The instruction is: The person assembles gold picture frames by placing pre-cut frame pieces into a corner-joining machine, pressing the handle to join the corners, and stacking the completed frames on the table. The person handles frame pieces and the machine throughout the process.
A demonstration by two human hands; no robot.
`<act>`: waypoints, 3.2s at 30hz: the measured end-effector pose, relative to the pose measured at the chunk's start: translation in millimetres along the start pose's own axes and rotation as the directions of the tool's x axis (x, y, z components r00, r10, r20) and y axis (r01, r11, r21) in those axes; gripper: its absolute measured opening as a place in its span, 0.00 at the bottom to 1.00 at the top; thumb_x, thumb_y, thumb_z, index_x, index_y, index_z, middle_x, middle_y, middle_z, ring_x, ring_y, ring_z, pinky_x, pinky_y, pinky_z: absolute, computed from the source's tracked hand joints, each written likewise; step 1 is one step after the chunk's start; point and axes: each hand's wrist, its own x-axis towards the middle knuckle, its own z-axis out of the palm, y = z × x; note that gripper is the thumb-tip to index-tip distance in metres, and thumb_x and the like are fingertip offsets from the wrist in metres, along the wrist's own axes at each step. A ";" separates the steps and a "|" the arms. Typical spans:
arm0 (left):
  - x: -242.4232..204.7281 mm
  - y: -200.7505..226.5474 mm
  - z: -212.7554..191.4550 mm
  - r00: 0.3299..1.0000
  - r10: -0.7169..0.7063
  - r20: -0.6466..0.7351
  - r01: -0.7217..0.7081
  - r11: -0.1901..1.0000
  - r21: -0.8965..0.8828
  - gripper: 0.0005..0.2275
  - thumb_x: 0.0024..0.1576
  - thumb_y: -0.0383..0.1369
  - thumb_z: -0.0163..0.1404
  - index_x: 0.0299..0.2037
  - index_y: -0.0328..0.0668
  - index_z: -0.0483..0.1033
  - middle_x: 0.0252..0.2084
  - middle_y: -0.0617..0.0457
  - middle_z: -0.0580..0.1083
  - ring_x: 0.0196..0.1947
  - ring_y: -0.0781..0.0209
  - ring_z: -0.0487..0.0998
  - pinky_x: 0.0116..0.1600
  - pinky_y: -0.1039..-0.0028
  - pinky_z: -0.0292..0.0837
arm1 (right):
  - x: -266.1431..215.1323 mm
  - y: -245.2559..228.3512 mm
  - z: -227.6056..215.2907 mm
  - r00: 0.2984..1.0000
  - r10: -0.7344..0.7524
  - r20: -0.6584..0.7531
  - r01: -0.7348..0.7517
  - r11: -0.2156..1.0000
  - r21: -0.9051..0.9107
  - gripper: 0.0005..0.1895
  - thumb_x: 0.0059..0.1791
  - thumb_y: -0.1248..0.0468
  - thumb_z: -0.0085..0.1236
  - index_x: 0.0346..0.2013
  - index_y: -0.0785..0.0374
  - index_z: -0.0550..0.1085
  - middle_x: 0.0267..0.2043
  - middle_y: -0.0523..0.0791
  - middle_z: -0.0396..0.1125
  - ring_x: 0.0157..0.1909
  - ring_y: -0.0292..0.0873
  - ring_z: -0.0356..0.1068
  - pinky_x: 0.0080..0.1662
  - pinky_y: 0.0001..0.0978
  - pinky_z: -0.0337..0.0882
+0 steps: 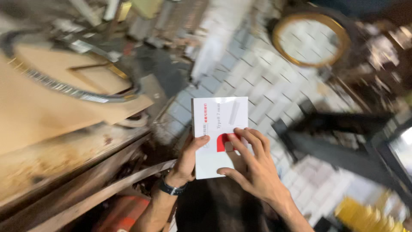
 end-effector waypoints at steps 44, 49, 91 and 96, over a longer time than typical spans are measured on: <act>-154.6 -549.0 444.1 0.064 -0.932 0.356 0.639 0.312 0.703 0.29 0.63 0.49 0.43 0.66 0.32 0.65 0.63 0.43 0.71 0.60 0.56 0.74 0.64 0.64 0.69 | -597.6 109.4 -148.8 -0.579 0.590 -0.563 -0.507 0.280 0.815 0.22 0.46 0.67 0.67 0.54 0.68 0.75 0.51 0.50 0.75 0.45 0.46 0.76 0.47 0.35 0.76; -137.4 -609.9 499.1 0.053 -0.954 0.296 0.637 0.261 0.725 0.28 0.61 0.50 0.41 0.65 0.36 0.64 0.61 0.43 0.72 0.59 0.54 0.74 0.63 0.61 0.69 | -632.2 176.6 -189.3 -0.556 0.626 -0.547 -0.481 0.295 0.826 0.39 0.42 0.58 0.69 0.65 0.67 0.65 0.64 0.53 0.63 0.55 0.48 0.69 0.53 0.40 0.73; 38.8 -765.5 798.7 0.954 0.101 -0.282 -0.279 0.642 -0.714 0.33 0.65 0.52 0.42 0.74 0.36 0.55 0.72 0.44 0.63 0.70 0.48 0.64 0.73 0.56 0.59 | -540.8 642.9 -600.6 0.989 -0.140 -0.051 0.148 0.969 0.200 0.56 0.36 0.50 0.77 0.64 0.63 0.49 0.64 0.54 0.45 0.76 0.57 0.41 0.68 0.56 0.57; 70.2 -749.7 821.4 0.863 0.251 -0.439 -0.497 0.577 -0.647 0.32 0.65 0.52 0.41 0.74 0.39 0.56 0.71 0.45 0.64 0.68 0.48 0.67 0.70 0.54 0.62 | -495.3 677.9 -628.0 0.910 -0.413 0.031 0.318 0.745 0.586 0.57 0.42 0.48 0.80 0.69 0.55 0.46 0.67 0.50 0.40 0.78 0.54 0.43 0.71 0.53 0.63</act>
